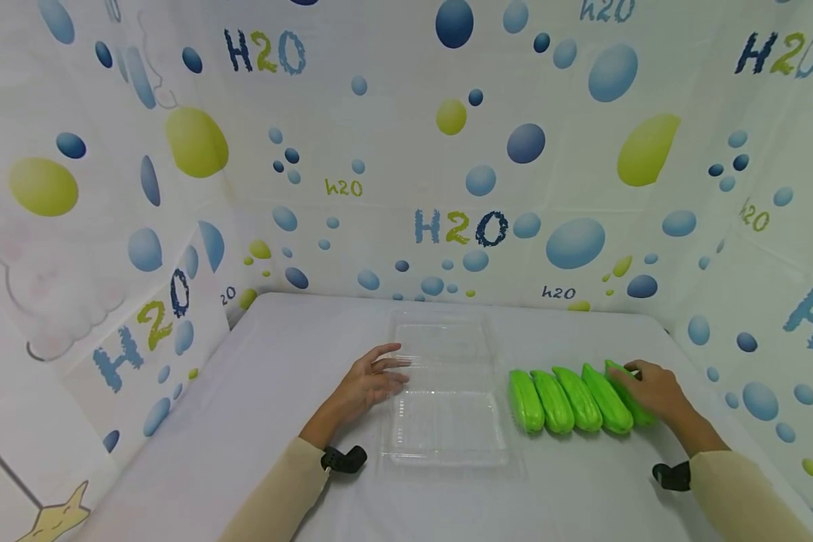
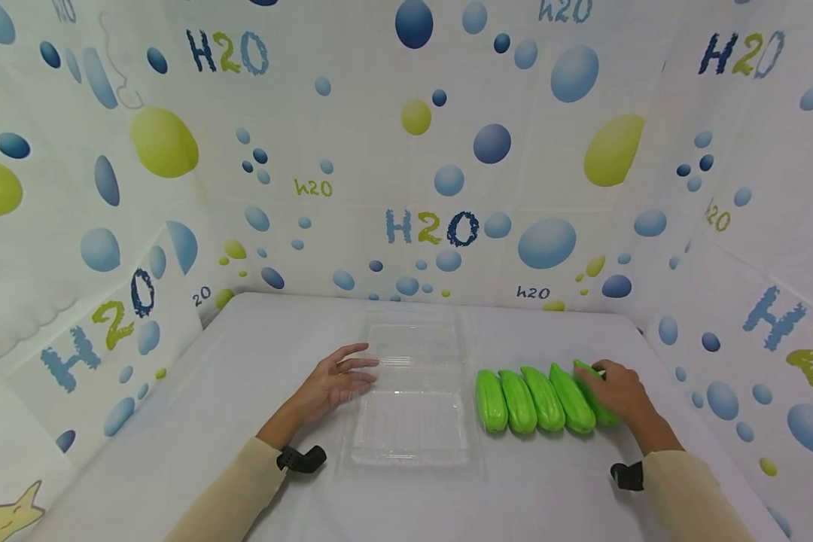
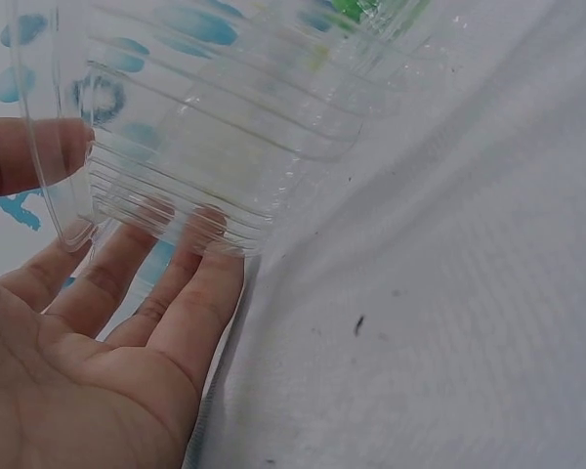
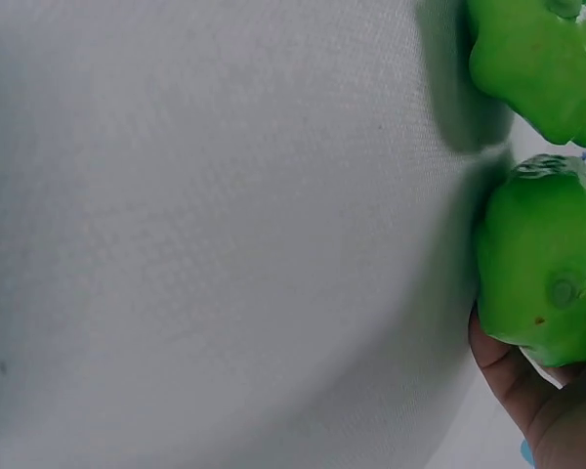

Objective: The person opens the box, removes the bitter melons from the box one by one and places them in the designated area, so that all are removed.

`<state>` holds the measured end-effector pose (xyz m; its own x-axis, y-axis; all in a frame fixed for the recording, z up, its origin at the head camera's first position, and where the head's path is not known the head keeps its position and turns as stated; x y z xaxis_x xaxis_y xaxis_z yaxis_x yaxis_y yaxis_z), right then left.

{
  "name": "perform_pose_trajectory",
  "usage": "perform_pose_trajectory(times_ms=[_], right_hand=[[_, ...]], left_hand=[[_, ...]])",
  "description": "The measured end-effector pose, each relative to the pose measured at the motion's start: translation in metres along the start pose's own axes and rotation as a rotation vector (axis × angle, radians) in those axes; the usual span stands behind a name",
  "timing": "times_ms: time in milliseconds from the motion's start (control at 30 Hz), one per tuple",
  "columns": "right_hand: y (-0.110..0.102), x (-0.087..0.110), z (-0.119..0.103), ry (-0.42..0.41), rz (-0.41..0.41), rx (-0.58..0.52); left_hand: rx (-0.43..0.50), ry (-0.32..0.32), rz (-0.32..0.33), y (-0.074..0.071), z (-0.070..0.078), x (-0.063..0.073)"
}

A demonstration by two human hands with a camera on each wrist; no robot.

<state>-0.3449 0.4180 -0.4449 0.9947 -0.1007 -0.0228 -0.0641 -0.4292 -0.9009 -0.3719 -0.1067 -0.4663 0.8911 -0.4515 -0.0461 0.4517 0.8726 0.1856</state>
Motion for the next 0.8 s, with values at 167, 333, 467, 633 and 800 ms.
perform_pose_trajectory(times_ms=[167, 333, 467, 633, 800], right_hand=[[-0.0009, 0.0010, 0.0044, 0.013, 0.004, -0.018], [0.0012, 0.0009, 0.0075, -0.006, 0.019, -0.016], [0.0018, 0.0014, 0.0073, -0.011, 0.016, -0.029], [0.0021, 0.0018, 0.0073, -0.013, 0.006, -0.035], [0.0028, 0.0023, 0.0085, -0.011, -0.006, -0.043]], left_hand=[[0.003, -0.006, 0.000, 0.0003, -0.0001, 0.0001], [0.004, -0.006, -0.003, -0.0001, -0.0009, -0.0002], [0.000, -0.004, -0.003, -0.0010, -0.0016, -0.0009], [-0.007, -0.008, 0.003, 0.0003, 0.0000, 0.0000], [0.001, -0.019, 0.018, 0.0004, 0.0001, -0.0005]])
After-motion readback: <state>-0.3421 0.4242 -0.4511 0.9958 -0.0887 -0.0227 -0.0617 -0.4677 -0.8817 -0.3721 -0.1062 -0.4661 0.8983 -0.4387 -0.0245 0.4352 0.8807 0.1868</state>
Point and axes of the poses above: each hand's wrist, its own x-axis away from the middle knuckle, its own y-axis out of the palm, z = x × y, the point moved 4 cm from there along -x, towards the middle knuckle, and after that the axes turned 2 degrees about z, right-handed, at the moved point
